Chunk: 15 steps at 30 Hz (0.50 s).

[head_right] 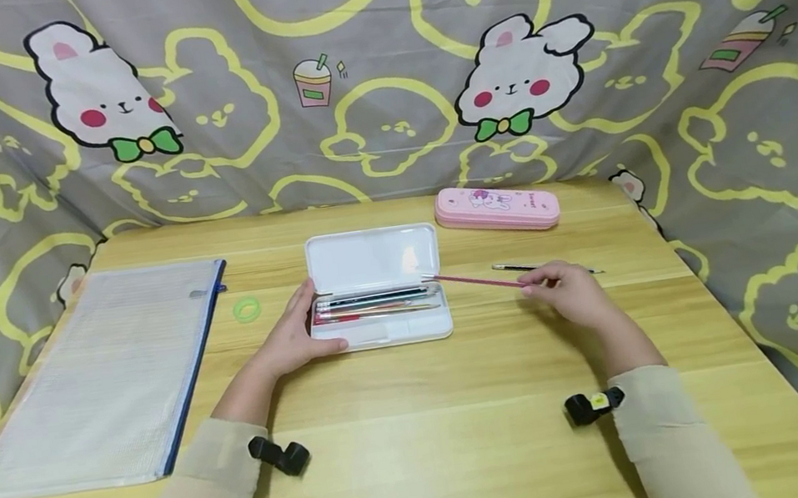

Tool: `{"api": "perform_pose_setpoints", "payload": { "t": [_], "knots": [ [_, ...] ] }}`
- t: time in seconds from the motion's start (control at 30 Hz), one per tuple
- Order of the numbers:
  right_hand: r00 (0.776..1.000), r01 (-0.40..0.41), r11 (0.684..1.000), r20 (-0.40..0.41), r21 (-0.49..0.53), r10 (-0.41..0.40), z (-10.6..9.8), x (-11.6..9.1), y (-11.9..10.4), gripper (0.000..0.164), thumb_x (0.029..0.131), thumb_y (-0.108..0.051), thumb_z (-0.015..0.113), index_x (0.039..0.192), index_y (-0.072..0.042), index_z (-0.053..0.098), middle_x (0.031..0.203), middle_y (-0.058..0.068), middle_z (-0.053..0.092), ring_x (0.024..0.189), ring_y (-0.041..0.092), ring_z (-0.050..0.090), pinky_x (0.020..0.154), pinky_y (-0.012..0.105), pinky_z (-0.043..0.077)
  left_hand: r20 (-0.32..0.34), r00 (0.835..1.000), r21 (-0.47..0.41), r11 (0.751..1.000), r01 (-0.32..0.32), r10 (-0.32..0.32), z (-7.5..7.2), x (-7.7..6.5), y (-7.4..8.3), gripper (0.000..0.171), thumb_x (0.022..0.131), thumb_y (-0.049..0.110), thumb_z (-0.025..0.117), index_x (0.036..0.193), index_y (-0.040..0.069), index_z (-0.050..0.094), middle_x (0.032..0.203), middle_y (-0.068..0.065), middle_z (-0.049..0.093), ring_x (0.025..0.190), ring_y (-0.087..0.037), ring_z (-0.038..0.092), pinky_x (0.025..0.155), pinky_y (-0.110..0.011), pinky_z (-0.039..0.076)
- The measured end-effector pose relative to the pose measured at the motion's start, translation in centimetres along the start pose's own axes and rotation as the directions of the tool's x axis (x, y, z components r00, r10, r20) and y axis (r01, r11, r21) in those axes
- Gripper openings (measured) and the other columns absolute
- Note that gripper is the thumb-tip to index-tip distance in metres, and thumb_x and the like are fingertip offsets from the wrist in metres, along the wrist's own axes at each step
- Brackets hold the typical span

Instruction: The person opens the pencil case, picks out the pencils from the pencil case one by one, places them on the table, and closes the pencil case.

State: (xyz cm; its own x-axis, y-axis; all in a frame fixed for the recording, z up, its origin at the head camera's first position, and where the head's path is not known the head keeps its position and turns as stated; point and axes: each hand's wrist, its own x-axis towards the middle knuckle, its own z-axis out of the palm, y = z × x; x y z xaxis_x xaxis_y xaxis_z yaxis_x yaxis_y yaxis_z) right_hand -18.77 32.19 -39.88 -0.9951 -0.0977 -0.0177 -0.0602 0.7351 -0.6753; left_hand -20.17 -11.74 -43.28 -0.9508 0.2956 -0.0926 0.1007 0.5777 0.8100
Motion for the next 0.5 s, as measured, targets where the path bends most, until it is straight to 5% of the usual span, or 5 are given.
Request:
{"api": "perform_pose_setpoints", "payload": {
  "t": [0.23, 0.5],
  "knots": [
    [0.995, -0.090, 0.994, -0.045, -0.057, 0.087, -3.0, -1.2, 3.7, 0.040, 0.094, -0.035, 0.066, 0.117, -0.002, 0.069, 0.083, -0.007, 0.058, 0.070, 0.005, 0.048, 0.058, 0.023, 0.045, -0.004, 1.000, -0.011, 1.000, -0.006, 0.006, 0.0, 0.0, -0.1, 0.130, 0.066, 0.037, 0.089, 0.158, 0.009, 0.001, 0.167, -0.010, -0.002, 0.154, -0.032, 0.004, 0.124, -0.049, 0.011],
    [0.987, -0.164, 0.984, -0.003, -0.069, 0.164, -4.6, -1.1, 6.4, 0.048, 0.094, -0.039, 0.065, 0.121, 0.001, 0.066, 0.090, -0.010, 0.062, 0.077, 0.002, 0.048, 0.064, 0.018, 0.044, -0.006, 1.000, 0.005, 1.000, -0.006, 0.006, 0.1, 0.1, -0.1, 0.130, 0.067, 0.038, 0.088, 0.158, 0.009, 0.001, 0.167, -0.010, -0.002, 0.153, -0.032, 0.004, 0.124, -0.050, 0.012]
  ]
}}
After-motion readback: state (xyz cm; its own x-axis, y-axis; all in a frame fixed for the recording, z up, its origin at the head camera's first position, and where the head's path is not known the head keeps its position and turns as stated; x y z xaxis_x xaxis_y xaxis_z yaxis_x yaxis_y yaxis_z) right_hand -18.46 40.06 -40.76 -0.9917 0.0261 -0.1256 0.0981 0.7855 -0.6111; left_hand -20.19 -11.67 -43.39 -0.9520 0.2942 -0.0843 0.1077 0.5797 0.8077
